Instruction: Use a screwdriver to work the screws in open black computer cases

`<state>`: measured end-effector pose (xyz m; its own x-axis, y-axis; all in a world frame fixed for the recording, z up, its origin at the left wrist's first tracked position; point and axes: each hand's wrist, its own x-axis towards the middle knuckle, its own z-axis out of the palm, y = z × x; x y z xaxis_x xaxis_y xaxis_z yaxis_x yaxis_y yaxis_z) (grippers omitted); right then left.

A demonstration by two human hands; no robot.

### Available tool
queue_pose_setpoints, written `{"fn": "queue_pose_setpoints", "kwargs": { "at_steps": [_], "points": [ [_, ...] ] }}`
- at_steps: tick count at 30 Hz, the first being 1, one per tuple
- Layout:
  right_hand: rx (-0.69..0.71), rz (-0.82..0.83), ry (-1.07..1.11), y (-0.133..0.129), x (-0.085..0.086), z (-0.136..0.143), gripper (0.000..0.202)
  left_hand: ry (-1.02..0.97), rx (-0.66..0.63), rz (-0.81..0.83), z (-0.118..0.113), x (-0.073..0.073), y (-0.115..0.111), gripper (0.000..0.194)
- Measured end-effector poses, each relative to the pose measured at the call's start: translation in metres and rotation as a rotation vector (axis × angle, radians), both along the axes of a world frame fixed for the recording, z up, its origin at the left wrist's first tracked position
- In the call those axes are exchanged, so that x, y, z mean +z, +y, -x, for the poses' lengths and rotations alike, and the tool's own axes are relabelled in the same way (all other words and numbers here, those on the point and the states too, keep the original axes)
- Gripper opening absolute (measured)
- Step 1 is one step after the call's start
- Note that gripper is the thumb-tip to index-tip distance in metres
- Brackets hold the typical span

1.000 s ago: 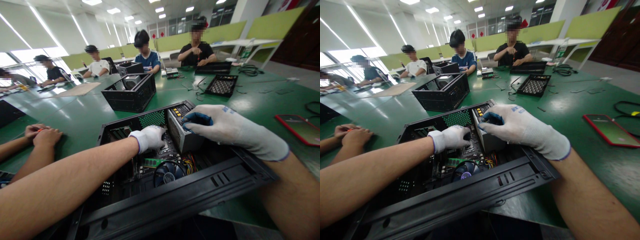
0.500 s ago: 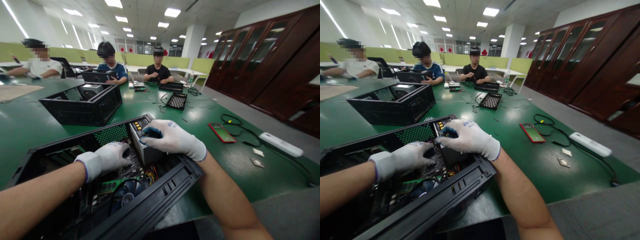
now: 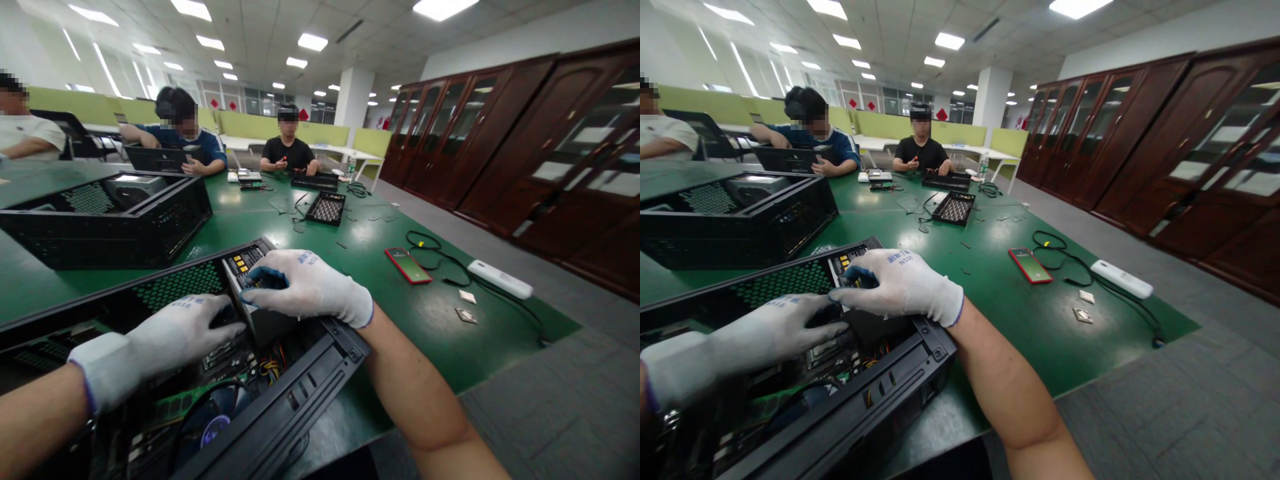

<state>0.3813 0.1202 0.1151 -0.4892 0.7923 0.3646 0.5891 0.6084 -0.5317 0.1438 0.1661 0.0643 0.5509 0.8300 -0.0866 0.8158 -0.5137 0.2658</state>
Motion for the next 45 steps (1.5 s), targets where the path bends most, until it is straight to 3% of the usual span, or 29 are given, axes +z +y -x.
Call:
{"fn": "queue_pose_setpoints", "kwargs": {
  "at_steps": [4,9,16,20,25,31,41,45],
  "points": [
    [0.001,0.006,-0.025,0.0,0.0,0.0,0.043,-0.011,-0.075,0.018,0.003,-0.001,0.003,0.069],
    [-0.002,0.011,-0.009,0.0,0.001,0.0,0.036,-0.073,-0.077,-0.052,0.004,0.003,0.007,0.056],
    [0.018,0.029,0.024,0.0,0.001,0.0,0.034,-0.185,-0.005,-0.131,-0.006,0.032,-0.009,0.04],
    [0.031,0.032,0.023,0.0,0.002,-0.001,0.03,-0.284,0.007,-0.167,-0.005,0.042,-0.019,0.047],
    [0.079,0.071,0.045,-0.001,0.006,-0.003,0.028,-0.389,-0.052,-0.107,0.0,0.042,-0.021,0.051],
    [0.117,0.055,0.057,-0.005,0.009,-0.003,0.023,-0.372,-0.052,-0.066,0.001,0.041,-0.021,0.056],
    [0.058,0.046,0.011,-0.022,0.022,0.002,0.023,-0.396,-0.024,-0.138,-0.002,0.053,-0.029,0.049],
    [0.094,-0.051,-0.065,-0.022,0.026,-0.002,0.023,-0.366,0.087,-0.258,0.005,0.058,-0.025,0.039]
  ]
}}
